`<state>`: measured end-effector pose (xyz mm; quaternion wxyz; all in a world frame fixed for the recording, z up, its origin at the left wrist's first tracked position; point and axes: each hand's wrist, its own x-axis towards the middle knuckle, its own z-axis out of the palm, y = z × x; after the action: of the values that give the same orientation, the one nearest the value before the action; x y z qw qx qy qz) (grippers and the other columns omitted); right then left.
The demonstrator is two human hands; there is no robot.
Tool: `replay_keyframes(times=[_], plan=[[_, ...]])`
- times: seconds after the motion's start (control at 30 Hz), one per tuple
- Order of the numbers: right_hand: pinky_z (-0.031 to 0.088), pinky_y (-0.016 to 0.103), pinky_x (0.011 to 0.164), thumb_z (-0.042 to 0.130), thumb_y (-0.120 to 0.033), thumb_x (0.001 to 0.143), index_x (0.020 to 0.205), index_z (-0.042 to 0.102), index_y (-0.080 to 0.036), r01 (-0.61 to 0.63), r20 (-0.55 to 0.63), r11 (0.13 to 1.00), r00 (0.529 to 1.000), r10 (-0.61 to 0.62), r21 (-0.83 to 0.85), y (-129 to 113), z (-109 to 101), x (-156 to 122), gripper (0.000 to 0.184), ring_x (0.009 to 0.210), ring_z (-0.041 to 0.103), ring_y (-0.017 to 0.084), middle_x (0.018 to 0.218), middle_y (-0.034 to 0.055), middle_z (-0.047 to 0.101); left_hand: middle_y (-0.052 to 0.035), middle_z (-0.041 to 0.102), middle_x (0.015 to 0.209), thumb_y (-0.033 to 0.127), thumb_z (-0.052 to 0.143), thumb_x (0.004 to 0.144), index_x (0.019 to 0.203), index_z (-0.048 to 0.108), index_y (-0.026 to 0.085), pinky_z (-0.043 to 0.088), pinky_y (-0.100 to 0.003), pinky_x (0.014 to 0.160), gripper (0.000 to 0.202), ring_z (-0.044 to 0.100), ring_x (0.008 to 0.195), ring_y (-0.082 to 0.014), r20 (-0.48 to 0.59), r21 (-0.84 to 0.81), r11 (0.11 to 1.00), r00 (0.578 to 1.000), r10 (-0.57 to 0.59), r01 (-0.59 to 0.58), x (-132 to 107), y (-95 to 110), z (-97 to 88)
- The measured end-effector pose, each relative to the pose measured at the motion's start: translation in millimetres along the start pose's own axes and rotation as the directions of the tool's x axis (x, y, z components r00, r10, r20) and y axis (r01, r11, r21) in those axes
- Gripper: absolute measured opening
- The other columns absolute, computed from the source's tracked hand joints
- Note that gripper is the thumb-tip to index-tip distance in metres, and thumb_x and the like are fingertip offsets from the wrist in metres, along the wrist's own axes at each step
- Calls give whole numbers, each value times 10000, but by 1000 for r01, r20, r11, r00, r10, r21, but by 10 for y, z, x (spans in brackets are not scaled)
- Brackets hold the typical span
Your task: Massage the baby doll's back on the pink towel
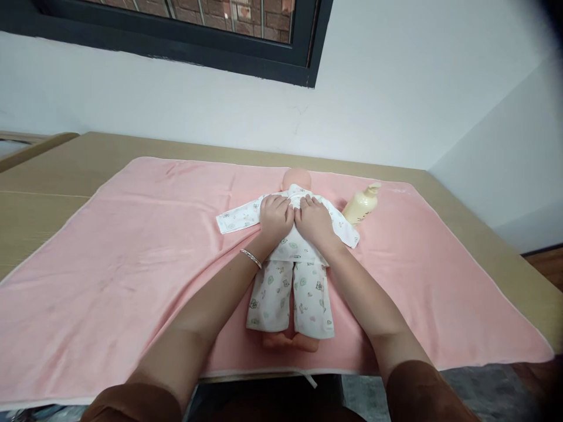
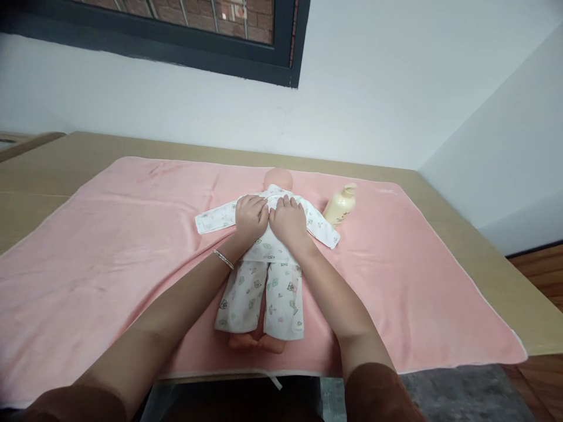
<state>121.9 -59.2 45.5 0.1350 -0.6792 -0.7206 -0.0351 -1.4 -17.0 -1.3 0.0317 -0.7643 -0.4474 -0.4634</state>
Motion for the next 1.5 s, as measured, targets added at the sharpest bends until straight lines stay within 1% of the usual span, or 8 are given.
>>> replay_keyframes(times=[0.27,0.43,0.67,0.8,0.93,1.1,1.27,1.5], plan=[[445,428,1006,368,-267,973,1158,659,-94,4,50,1000,999,-3,-11,-42,-232,-89,386,1210,578,308,1291,185,638,-84,753,1082,211,459,907,1038,727,190,424,-453,984,299,612,1067,-268,-69,26,998,996,-63,65,-42,-18,40],[425,427,1063,337,-353,994,1306,583,-115,-63,72,991,996,55,116,123,-149,21,463,1323,502,310,1436,165,545,-91,736,1156,218,461,898,1102,716,175,427,-460,1019,329,609,1122,-276,-6,20,987,987,-161,161,-23,26,6],[246,436,1224,336,-441,1003,1500,342,43,-145,100,968,987,127,205,227,19,119,694,1502,261,326,1586,242,303,-122,615,1392,269,429,906,1271,631,144,350,-519,1183,436,504,1358,-304,138,-7,972,963,-232,235,23,-3,62],[196,463,1242,365,-396,992,1488,354,58,-75,-7,973,997,79,220,224,-10,118,672,1501,263,324,1569,256,329,-155,543,1466,312,441,904,1354,554,119,286,-560,1231,503,417,1440,-322,149,-48,963,956,-255,264,22,-39,122],[151,467,1258,359,-328,983,1536,288,5,51,-176,976,984,-13,213,164,45,103,650,1531,187,273,1616,195,264,-179,485,1511,321,442,908,1398,496,79,264,-532,1253,549,362,1477,-316,149,-71,957,952,-267,280,15,-46,118],[166,435,1262,313,-317,1012,1457,458,-14,215,-90,951,976,-199,225,143,142,104,558,1505,270,253,1555,184,397,-176,393,1575,288,421,911,1469,399,89,260,-518,1261,592,324,1501,-288,109,-115,953,957,-267,279,5,-57,90],[167,435,1265,316,-295,1009,1498,414,-53,165,-183,953,976,-120,254,161,102,98,554,1516,245,224,1590,148,348,-169,403,1570,306,410,929,1471,400,100,268,-498,1263,579,327,1500,-273,101,-129,956,962,-252,264,3,-77,103],[179,495,1244,367,-318,992,1494,401,-14,117,-96,961,991,-96,249,151,134,113,588,1526,187,321,1596,215,301,-143,518,1491,300,415,929,1390,509,121,313,-501,1244,503,406,1455,-279,95,-107,965,969,-229,238,4,-79,103]])
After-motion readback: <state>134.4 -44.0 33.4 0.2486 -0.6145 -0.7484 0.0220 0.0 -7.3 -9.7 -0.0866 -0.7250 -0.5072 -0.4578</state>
